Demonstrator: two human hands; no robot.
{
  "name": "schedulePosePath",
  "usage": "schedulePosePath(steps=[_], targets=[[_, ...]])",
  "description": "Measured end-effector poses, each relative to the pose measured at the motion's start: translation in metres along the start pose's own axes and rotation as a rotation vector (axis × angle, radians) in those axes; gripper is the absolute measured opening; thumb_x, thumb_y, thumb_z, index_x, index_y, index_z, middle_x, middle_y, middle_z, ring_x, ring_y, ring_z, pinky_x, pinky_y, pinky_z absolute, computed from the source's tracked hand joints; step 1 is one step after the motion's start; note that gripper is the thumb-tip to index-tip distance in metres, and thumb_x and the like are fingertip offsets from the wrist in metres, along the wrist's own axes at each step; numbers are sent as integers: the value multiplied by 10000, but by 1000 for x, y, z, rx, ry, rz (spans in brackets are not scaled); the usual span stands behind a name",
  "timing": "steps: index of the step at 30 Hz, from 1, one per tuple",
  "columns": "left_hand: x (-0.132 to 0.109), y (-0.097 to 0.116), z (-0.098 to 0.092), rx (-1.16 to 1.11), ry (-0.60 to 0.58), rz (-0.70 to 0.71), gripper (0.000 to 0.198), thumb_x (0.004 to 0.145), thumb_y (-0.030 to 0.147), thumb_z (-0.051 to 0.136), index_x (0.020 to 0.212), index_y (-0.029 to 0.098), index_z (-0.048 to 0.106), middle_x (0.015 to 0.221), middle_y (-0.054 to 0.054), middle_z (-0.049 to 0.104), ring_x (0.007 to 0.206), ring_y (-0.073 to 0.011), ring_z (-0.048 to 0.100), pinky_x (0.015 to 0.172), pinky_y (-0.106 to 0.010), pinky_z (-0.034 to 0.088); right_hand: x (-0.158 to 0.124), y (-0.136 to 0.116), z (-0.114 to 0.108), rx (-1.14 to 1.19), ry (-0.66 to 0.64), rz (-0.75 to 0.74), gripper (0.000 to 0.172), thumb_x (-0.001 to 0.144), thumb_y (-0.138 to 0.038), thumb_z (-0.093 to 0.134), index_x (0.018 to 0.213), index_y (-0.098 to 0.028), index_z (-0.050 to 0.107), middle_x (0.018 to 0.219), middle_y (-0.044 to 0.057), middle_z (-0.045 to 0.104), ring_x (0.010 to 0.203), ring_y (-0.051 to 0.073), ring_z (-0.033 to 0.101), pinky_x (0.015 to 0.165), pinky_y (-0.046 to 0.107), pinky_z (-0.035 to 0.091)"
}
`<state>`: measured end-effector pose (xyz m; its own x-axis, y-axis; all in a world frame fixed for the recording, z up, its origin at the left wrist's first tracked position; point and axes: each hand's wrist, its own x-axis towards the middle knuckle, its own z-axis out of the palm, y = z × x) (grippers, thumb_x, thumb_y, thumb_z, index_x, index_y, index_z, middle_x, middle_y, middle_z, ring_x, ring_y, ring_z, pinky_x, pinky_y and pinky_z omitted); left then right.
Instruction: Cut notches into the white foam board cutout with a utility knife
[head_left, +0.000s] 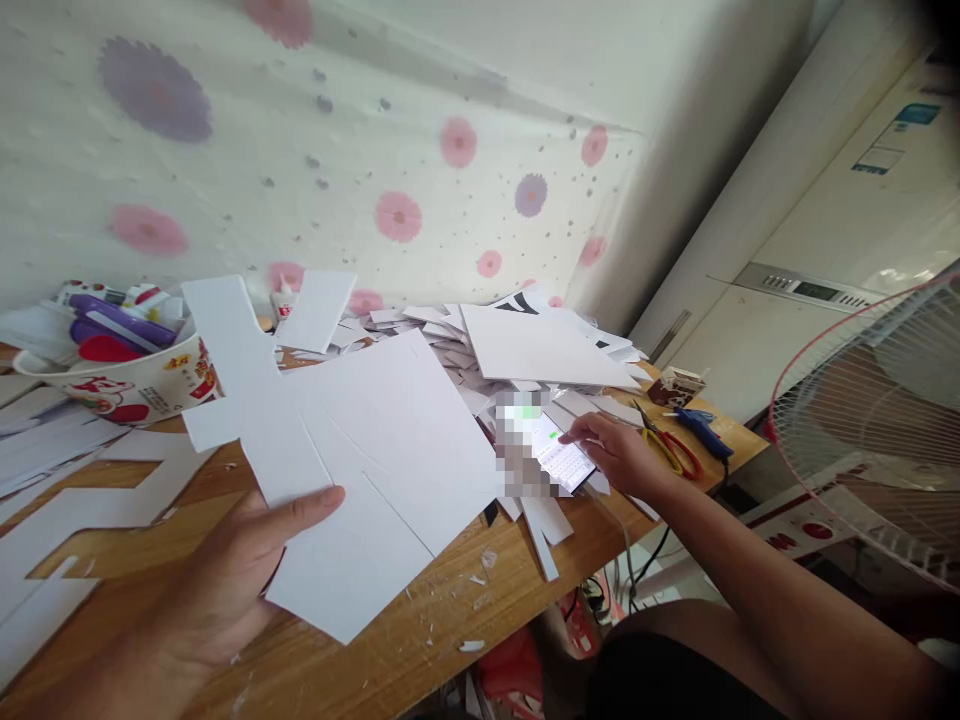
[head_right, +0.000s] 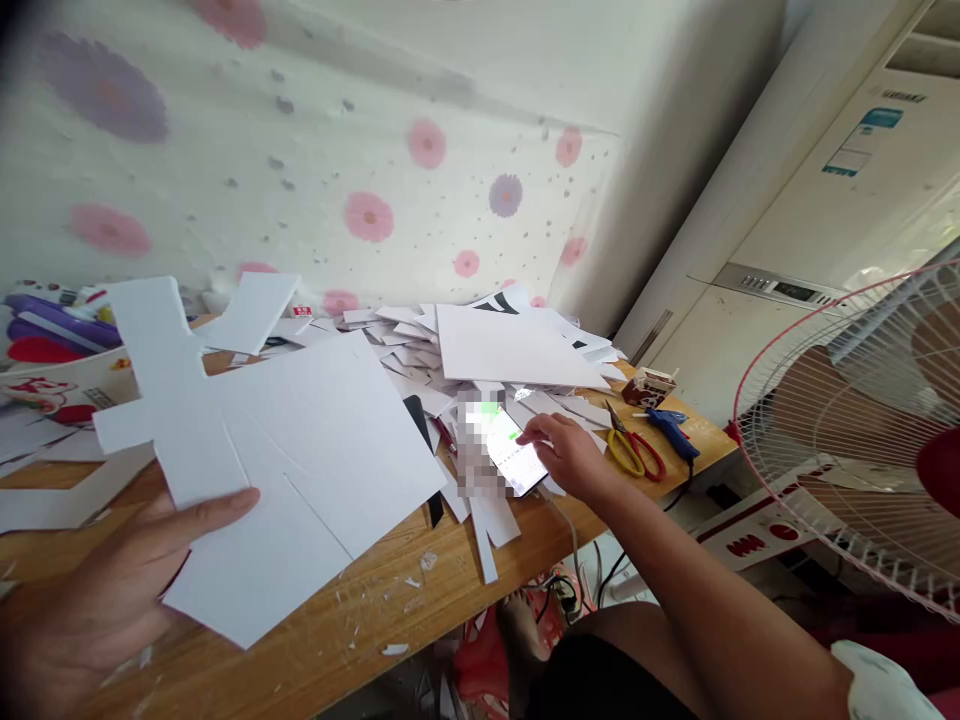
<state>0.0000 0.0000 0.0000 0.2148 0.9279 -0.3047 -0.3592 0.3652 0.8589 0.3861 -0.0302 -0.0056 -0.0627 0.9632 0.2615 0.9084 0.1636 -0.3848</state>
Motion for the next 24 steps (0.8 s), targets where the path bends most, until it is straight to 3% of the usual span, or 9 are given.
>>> schedulePosePath(steps=[8, 14, 18, 21, 24], targets=[[2, -1, 1, -9, 21, 20, 885, 581, 224, 876, 1366, 320, 480, 933, 4, 775, 608, -201, 687, 508, -281, 560, 1, 4, 2, -56, 41, 24, 204, 749, -95, 465, 869, -218, 575, 940, 51, 751, 885, 234, 646, 774, 350, 471], [2, -1, 0, 19, 25, 0, 740, 517, 290, 907, 1194, 242, 612, 852, -14, 779, 465, -187, 637, 394, -271, 505, 0, 8, 2, -11, 124, 56, 183, 802, -136, 462, 923, -217, 572, 1002, 67, 735, 913, 222, 650, 790, 355, 491], [3, 0, -1, 11, 21, 6, 665, 518, 296, 909, 1125, 244, 643, 840, -11, 778, 483, -185, 649, 418, -264, 516, 0, 11, 1, 92, 218, 87, 124, 833, -191, 492, 912, -226, 581, 986, 64, 734, 905, 222, 653, 787, 371, 496], [3, -1, -1, 11, 14, 21, 684, 526, 260, 899, 1157, 249, 636, 884, -16, 777, 536, -197, 673, 463, -283, 548, 0, -2, 0, 181, 206, 94, 120, 846, -241, 523, 930, -216, 604, 987, 76, 723, 910, 229, 650, 812, 394, 493], [3, -1, -1, 0, 1, 24, 663, 531, 245, 893, 1147, 222, 646, 889, -33, 777, 595, -210, 693, 518, -297, 569, -2, -34, 1, 365, 89, 61, 189, 878, -324, 544, 1007, -207, 618, 1040, 84, 698, 957, 223, 636, 863, 395, 488]])
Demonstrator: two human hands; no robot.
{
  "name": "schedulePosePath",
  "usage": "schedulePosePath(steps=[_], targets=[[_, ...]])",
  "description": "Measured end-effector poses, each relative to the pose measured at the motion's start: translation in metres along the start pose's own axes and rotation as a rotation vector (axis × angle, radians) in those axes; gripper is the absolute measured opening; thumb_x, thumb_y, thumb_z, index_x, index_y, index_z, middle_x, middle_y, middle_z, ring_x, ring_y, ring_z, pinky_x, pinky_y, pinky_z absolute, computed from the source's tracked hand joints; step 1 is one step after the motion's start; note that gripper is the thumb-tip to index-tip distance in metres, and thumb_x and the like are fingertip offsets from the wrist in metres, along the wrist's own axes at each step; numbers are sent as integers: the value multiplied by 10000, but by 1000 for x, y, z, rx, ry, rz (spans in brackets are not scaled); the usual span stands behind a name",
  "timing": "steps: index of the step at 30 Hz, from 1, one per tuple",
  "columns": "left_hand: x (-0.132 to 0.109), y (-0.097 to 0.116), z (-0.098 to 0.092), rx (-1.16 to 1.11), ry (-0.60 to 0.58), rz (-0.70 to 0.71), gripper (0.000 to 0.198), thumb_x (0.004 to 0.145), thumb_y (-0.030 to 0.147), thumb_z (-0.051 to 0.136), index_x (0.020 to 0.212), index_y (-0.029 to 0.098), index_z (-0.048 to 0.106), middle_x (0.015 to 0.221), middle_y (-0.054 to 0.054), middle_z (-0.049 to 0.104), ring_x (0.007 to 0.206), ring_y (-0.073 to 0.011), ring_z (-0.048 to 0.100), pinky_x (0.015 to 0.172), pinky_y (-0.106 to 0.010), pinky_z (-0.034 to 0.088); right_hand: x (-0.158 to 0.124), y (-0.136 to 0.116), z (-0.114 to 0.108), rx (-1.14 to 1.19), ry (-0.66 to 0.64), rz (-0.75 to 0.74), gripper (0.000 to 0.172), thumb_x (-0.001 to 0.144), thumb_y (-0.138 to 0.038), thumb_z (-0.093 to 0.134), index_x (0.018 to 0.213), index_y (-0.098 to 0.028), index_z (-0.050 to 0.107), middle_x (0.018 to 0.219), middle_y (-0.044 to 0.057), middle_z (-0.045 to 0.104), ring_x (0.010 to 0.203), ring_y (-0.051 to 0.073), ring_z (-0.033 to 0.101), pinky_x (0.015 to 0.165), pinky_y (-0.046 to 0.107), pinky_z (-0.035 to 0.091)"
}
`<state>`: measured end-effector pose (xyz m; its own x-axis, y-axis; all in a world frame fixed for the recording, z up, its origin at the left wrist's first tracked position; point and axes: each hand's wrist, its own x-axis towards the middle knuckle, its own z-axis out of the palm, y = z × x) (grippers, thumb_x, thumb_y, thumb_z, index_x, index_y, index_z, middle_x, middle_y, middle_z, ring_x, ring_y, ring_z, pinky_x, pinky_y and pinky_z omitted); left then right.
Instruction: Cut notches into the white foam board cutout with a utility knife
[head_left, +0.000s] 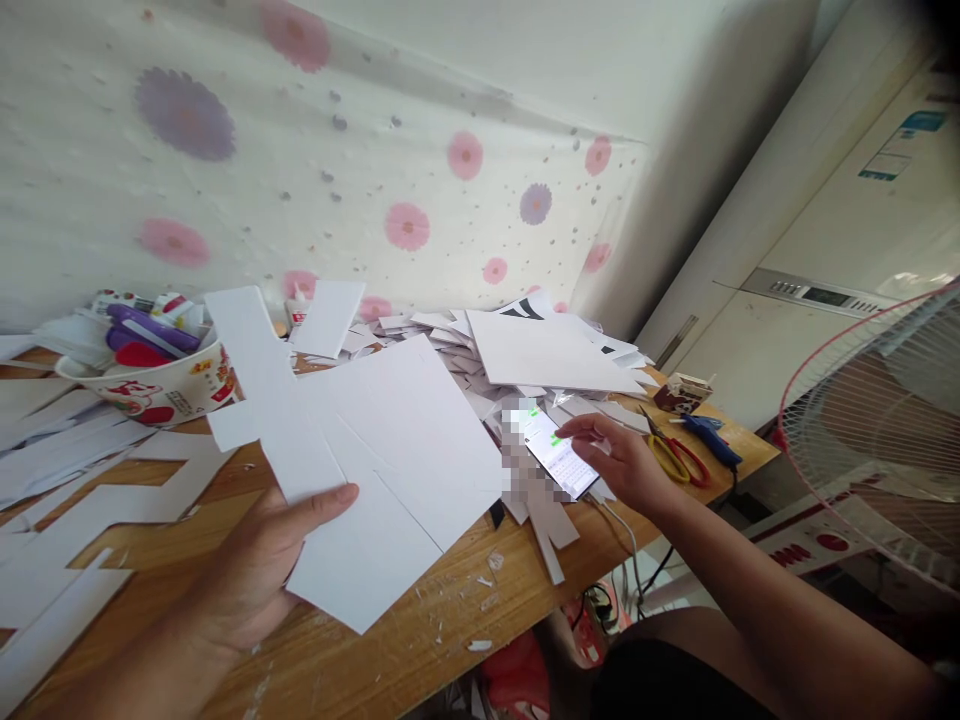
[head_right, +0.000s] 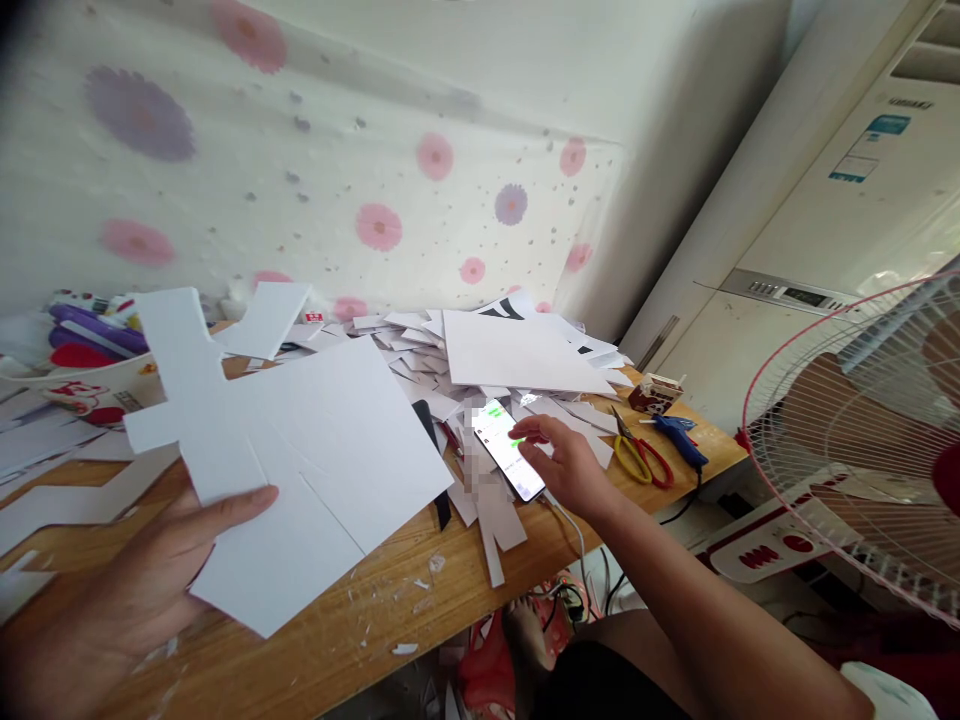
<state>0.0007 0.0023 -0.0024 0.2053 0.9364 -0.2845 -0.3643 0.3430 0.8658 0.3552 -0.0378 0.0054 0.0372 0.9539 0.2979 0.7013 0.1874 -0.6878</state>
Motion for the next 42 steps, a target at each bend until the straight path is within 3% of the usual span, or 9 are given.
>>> schedulePosePath(steps=[4, 6, 9, 14, 21, 26, 30, 37, 42], targets=[[-4, 2, 1, -11, -72, 7, 612, 560, 248, 875, 1126, 151, 663, 892, -83, 775, 711, -258, 725, 568, -301, 571, -11, -50, 26, 245, -282, 30, 403, 864, -434, 607, 1196, -208, 569, 1090, 81, 657, 966, 216, 613, 839, 364, 496], [-7, 4, 2, -8, -86, 6, 640, 571, 241, 863, 1165, 141, 648, 895, -95, 776, 760, -287, 730, 570, -306, 566, -16, -70, 41, 376, -362, 72, 435, 830, -475, 644, 1163, -203, 578, 1018, 67, 644, 891, 205, 606, 765, 335, 497], [-11, 7, 4, -19, -106, 5, 661, 579, 245, 852, 1193, 132, 636, 918, -112, 774, 787, -316, 730, 587, -334, 568, -21, -85, 63, 551, -291, 141, 396, 778, -488, 703, 1025, -198, 595, 889, 31, 619, 774, 170, 582, 669, 293, 480], [-10, 6, 5, -56, -115, 12, 522, 566, 240, 854, 1047, 107, 700, 914, -128, 773, 832, -337, 725, 646, -359, 578, -25, -85, 87, 722, -122, 274, 400, 714, -357, 785, 1017, -208, 570, 713, -35, 583, 604, 120, 566, 570, 253, 476], [-8, 2, 4, -108, -138, -17, 409, 573, 222, 860, 944, 112, 729, 813, -107, 777, 786, -315, 734, 663, -363, 593, -27, -88, 90, 1032, -107, 285, 475, 675, -257, 809, 1090, -228, 578, 943, 4, 654, 739, 135, 629, 601, 259, 556], [-10, 4, 5, -137, -171, -25, 437, 556, 211, 862, 963, 129, 727, 885, -117, 778, 796, -328, 735, 664, -378, 601, -26, -92, 85, 1085, -103, 295, 524, 612, -243, 849, 1072, -250, 599, 895, -13, 674, 707, 143, 634, 574, 256, 542], [-9, 3, 4, -137, -183, -23, 456, 572, 219, 863, 1002, 151, 724, 818, -89, 781, 705, -299, 738, 646, -364, 602, -26, -93, 85, 1121, -105, 286, 480, 617, -247, 842, 1043, -237, 622, 885, 2, 683, 718, 154, 636, 618, 279, 543], [-7, -2, 3, -146, -250, 13, 564, 597, 236, 856, 1130, 180, 678, 913, -74, 781, 882, -308, 729, 757, -370, 591, -25, -90, 88, 1025, -49, 259, 362, 626, -248, 808, 941, -201, 636, 734, -12, 631, 602, 130, 576, 549, 260, 507], [-8, -2, 4, -167, -268, 27, 543, 596, 237, 857, 1109, 184, 689, 913, -69, 781, 918, -314, 720, 784, -377, 584, -26, -92, 89, 1020, -50, 272, 290, 636, -257, 800, 883, -200, 659, 700, -17, 620, 602, 127, 568, 539, 246, 503]])
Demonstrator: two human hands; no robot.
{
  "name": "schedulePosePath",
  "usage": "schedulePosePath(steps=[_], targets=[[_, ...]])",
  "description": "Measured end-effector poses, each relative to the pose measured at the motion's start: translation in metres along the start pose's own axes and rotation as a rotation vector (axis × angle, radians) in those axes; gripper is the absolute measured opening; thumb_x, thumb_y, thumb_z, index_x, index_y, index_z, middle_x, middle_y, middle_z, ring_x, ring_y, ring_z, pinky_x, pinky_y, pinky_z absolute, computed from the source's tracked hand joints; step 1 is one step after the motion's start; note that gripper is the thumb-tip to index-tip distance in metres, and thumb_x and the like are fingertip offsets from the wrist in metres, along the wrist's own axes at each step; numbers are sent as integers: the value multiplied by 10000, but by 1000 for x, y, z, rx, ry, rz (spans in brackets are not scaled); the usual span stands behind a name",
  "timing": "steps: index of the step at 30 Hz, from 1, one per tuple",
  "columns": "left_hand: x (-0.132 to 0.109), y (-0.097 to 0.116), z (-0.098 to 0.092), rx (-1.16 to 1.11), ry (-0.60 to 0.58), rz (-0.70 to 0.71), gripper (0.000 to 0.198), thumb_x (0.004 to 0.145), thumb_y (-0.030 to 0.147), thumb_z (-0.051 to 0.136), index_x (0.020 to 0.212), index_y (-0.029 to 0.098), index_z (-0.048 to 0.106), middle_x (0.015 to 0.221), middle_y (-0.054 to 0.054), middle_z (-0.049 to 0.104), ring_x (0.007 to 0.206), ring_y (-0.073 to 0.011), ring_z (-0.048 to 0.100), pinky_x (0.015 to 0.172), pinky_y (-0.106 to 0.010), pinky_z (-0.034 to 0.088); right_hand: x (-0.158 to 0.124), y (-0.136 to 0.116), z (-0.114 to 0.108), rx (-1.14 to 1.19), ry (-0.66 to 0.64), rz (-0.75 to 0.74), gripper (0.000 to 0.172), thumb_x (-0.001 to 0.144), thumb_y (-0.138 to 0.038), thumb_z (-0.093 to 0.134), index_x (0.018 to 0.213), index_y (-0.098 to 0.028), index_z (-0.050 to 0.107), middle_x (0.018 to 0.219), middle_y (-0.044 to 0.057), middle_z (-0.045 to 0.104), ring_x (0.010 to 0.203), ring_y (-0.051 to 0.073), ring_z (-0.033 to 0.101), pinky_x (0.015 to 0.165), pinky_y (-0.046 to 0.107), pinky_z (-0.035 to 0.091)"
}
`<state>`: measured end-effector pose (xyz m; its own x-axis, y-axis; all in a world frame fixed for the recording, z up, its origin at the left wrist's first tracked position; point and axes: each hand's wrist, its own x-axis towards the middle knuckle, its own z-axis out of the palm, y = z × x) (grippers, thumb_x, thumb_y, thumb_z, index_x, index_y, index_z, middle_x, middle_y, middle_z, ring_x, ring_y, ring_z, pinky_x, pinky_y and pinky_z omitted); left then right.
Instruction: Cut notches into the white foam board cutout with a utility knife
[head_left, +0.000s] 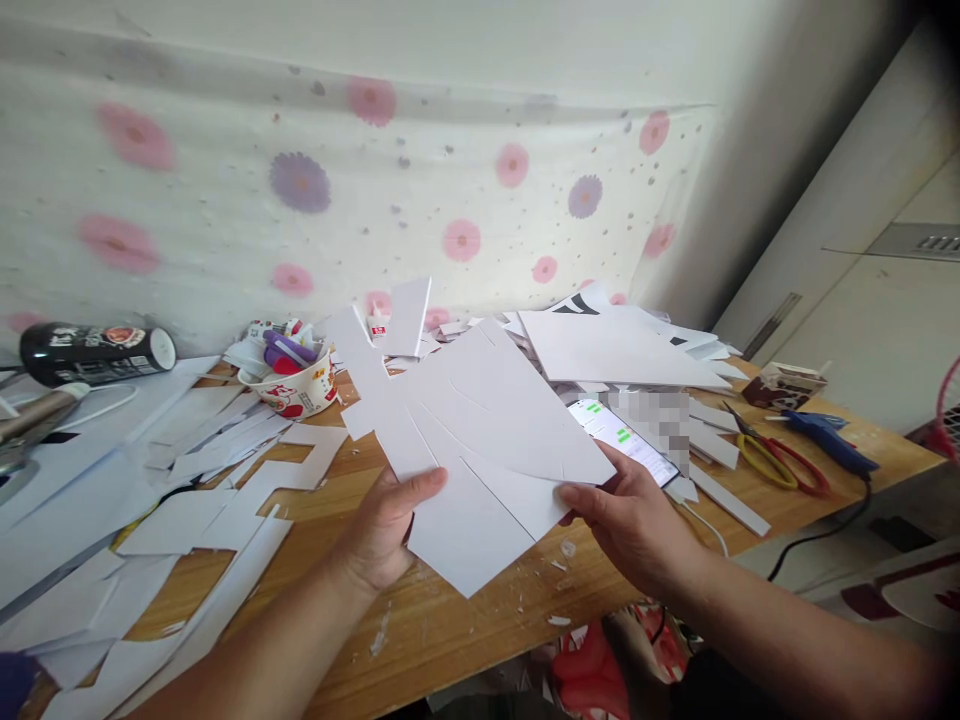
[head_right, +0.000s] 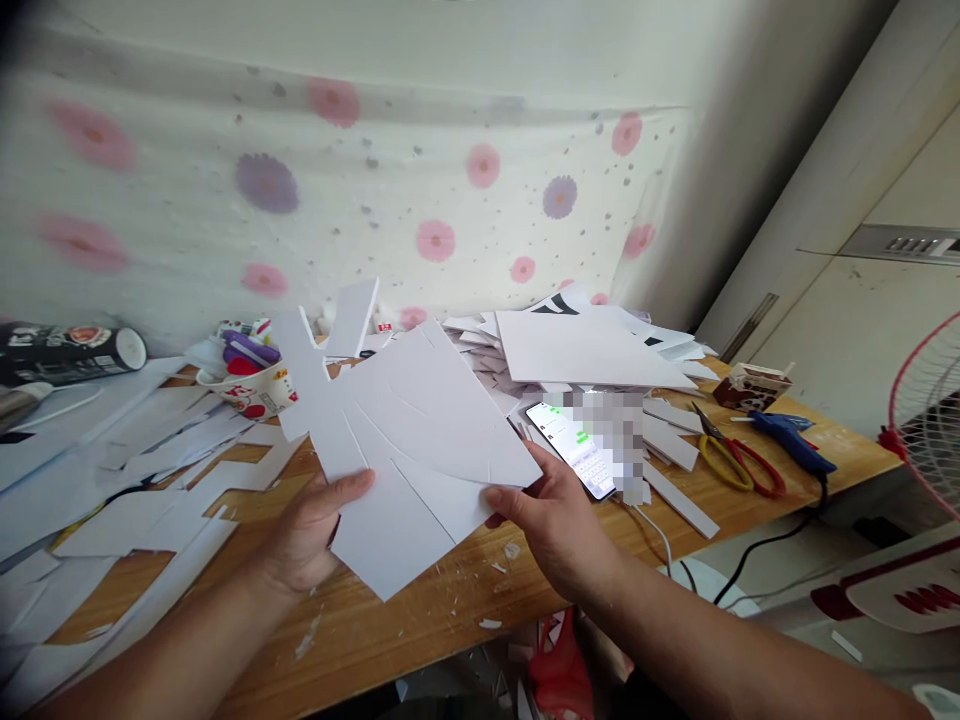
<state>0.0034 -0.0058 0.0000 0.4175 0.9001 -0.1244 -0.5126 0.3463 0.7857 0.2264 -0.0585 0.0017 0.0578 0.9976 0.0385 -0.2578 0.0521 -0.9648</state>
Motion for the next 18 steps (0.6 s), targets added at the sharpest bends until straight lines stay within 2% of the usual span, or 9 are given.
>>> schedulePosePath(steps=[4, 8, 11, 13, 18], targets=[[-1, 1, 0, -7, -13, 20, 469, 607, 235, 848, 1051, 176, 710, 933, -75, 779, 922, -320, 716, 784, -383, 578, 0, -1, 6, 111, 30, 53, 221, 600, -245, 830, 740, -183, 671, 662, -5, 627, 578, 115, 562, 529, 231, 502], [0, 2, -3, 6, 8, 43, 531, 623, 243, 833, 1129, 180, 685, 965, -75, 775, 861, -303, 727, 736, -372, 575, 2, 1, 8, 140, 45, 108, 226, 578, -281, 858, 694, -173, 696, 685, 13, 659, 555, 116, 569, 547, 262, 525], [1, 1, -5, 32, 49, 29, 558, 610, 249, 838, 1139, 167, 683, 939, -79, 778, 737, -277, 732, 609, -331, 558, 3, 5, 4, 81, -2, 94, 202, 629, -307, 841, 697, -182, 698, 654, 3, 663, 545, 119, 590, 577, 276, 526], [2, 1, -6, 42, 60, 13, 512, 594, 255, 845, 1075, 149, 703, 905, -90, 779, 679, -268, 725, 553, -313, 535, 3, 8, 1, 34, -40, 63, 182, 675, -321, 816, 693, -187, 693, 636, 4, 668, 564, 131, 611, 596, 281, 522], [3, 1, -7, 52, 42, 1, 426, 594, 265, 842, 982, 143, 717, 864, -93, 776, 662, -261, 719, 591, -329, 544, 3, 12, -8, -52, -151, 74, 179, 735, -356, 768, 730, -187, 709, 693, 26, 682, 627, 165, 644, 651, 322, 543]])
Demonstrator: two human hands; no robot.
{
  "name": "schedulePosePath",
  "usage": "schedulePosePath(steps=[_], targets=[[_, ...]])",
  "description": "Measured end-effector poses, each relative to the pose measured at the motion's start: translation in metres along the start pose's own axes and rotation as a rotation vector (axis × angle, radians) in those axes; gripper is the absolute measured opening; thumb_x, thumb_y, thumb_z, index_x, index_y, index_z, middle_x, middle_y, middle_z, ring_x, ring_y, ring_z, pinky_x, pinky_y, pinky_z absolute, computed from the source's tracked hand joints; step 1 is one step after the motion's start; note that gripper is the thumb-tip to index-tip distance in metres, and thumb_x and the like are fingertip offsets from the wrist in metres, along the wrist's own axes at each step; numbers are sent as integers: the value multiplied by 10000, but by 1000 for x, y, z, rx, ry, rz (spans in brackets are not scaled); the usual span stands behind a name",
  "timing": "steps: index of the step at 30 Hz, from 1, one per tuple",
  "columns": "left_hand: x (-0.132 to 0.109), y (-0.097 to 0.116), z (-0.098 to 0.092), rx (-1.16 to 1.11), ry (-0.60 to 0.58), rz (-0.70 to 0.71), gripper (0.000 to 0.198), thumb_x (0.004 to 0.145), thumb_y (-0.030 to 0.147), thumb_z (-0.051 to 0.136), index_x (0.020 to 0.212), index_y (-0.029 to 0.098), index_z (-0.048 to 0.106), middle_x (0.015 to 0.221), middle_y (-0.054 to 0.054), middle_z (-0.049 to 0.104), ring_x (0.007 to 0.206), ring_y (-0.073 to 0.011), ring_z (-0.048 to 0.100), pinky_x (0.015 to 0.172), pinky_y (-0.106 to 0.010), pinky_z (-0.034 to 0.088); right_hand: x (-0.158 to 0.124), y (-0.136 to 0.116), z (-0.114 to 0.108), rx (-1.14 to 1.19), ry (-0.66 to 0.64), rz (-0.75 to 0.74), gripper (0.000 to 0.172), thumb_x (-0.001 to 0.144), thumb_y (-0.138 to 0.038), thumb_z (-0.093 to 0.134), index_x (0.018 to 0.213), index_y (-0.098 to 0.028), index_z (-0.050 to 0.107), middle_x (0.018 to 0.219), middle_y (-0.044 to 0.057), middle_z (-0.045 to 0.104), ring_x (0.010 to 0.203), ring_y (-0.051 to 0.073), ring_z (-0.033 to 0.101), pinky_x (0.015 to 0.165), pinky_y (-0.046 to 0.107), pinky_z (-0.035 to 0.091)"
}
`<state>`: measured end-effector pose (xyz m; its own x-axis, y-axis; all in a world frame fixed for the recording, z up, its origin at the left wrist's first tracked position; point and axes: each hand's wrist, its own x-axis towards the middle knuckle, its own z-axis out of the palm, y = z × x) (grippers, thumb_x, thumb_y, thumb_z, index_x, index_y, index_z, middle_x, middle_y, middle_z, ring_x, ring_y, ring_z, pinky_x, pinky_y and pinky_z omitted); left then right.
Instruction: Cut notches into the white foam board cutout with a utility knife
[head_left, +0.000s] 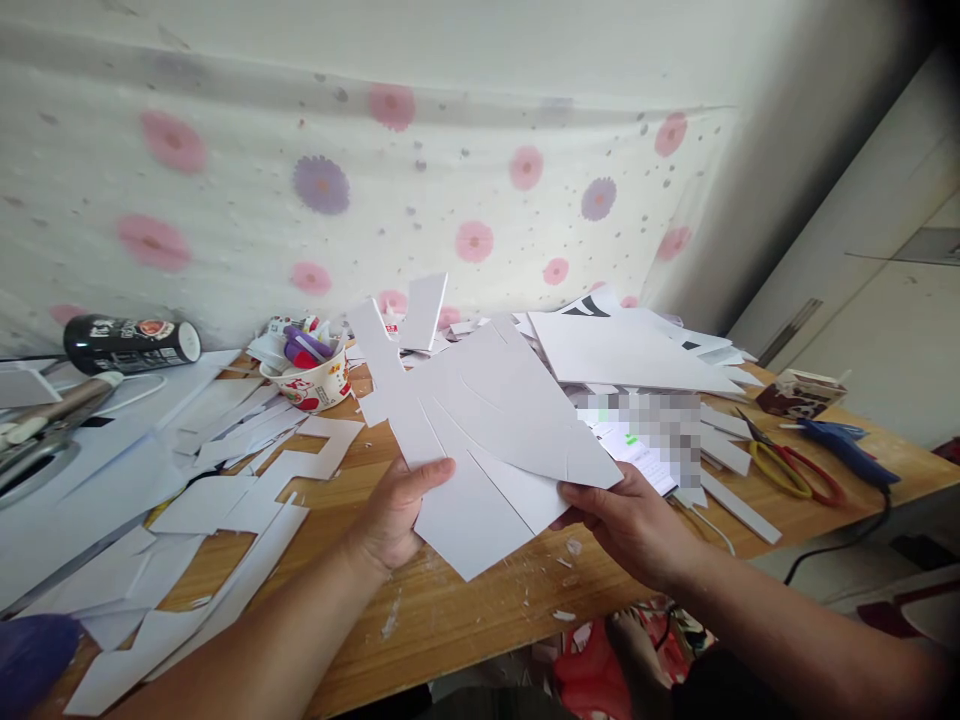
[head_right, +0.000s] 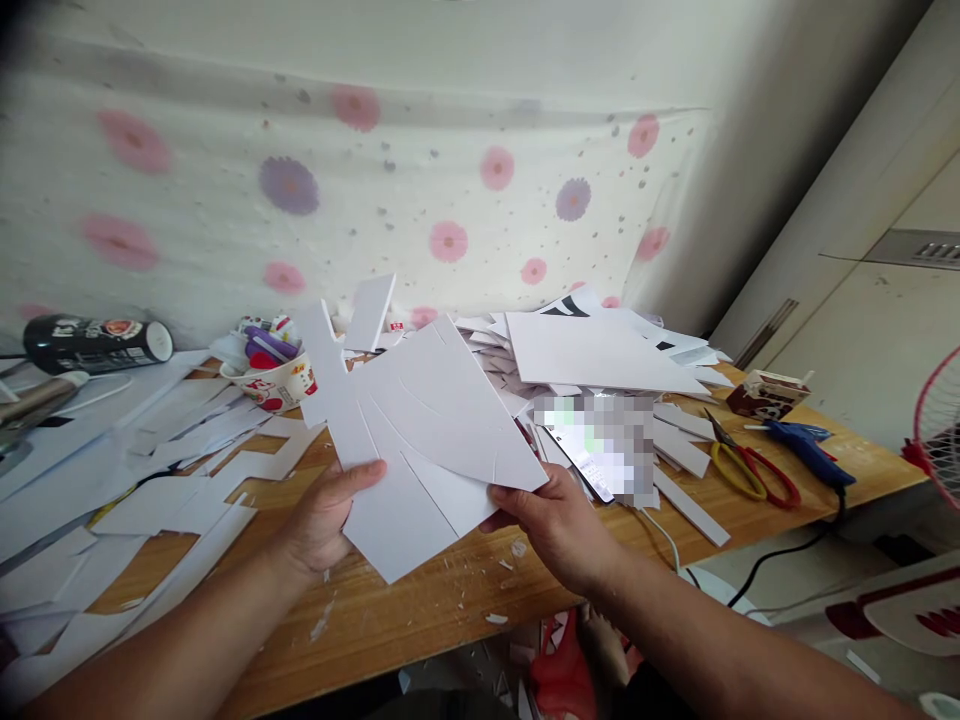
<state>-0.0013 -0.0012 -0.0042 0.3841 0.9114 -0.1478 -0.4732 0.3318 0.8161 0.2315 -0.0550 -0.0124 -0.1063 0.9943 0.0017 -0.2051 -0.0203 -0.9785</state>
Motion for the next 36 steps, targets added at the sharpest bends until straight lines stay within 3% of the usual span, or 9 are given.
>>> schedulePosePath(steps=[8, 11, 15, 20, 27, 29, 32, 36], targets=[[-5, 5, 3, 1, -89, -29, 304, 630, 305, 821, 882, 153, 746, 755, -66, 763, 568, -196, 678, 565, -280, 528, -1, -30, -10, -536, -188, -116, 245, 809, -391, 669, 658, -206, 727, 691, 72, 734, 661, 214, 661, 691, 365, 532], [-5, 6, 3, -38, -73, -16, 395, 615, 279, 831, 985, 185, 730, 835, -45, 770, 591, -183, 682, 611, -281, 535, -1, -33, -7, -469, -201, -113, 235, 819, -402, 650, 721, -211, 745, 688, 59, 723, 657, 206, 657, 675, 352, 538], [-1, 9, 1, -48, -61, 13, 395, 604, 278, 829, 956, 140, 715, 852, -88, 768, 611, -216, 695, 571, -295, 524, 1, -25, -12, -267, -206, -26, 251, 800, -402, 665, 896, -188, 755, 654, 28, 684, 575, 156, 612, 610, 305, 519], [1, 15, 3, -16, -30, 59, 375, 608, 243, 817, 935, 106, 696, 835, -125, 769, 587, -214, 689, 565, -298, 525, 13, -14, -29, -275, -47, 93, 209, 721, -341, 712, 796, -146, 728, 587, 8, 622, 481, 114, 531, 488, 248, 442], [1, 15, 2, 65, -43, 97, 319, 647, 277, 793, 884, 76, 722, 820, -151, 767, 639, -216, 690, 566, -280, 530, 23, -16, -23, -483, -83, -48, 258, 741, -394, 708, 931, -219, 708, 834, 34, 722, 886, 249, 653, 798, 354, 507], [3, 14, 1, 67, -9, 106, 339, 636, 282, 805, 890, 71, 728, 815, -153, 764, 670, -232, 695, 593, -296, 541, 24, -15, -25, -410, 3, -46, 296, 749, -355, 684, 1009, -216, 698, 892, 39, 731, 937, 253, 654, 857, 379, 495], [7, 10, -1, 60, 45, 127, 371, 634, 305, 817, 905, 68, 730, 792, -150, 759, 638, -228, 685, 567, -298, 536, 23, -11, -30, -321, 94, 42, 282, 752, -357, 656, 961, -172, 697, 920, 71, 735, 897, 232, 669, 875, 391, 491], [11, 7, -3, 36, 134, 183, 371, 629, 314, 833, 901, 85, 725, 761, -108, 755, 564, -174, 643, 511, -258, 504, 19, -9, -32, -507, -134, 169, 280, 777, -414, 641, 892, -170, 714, 827, 67, 726, 775, 205, 656, 762, 359, 504]])
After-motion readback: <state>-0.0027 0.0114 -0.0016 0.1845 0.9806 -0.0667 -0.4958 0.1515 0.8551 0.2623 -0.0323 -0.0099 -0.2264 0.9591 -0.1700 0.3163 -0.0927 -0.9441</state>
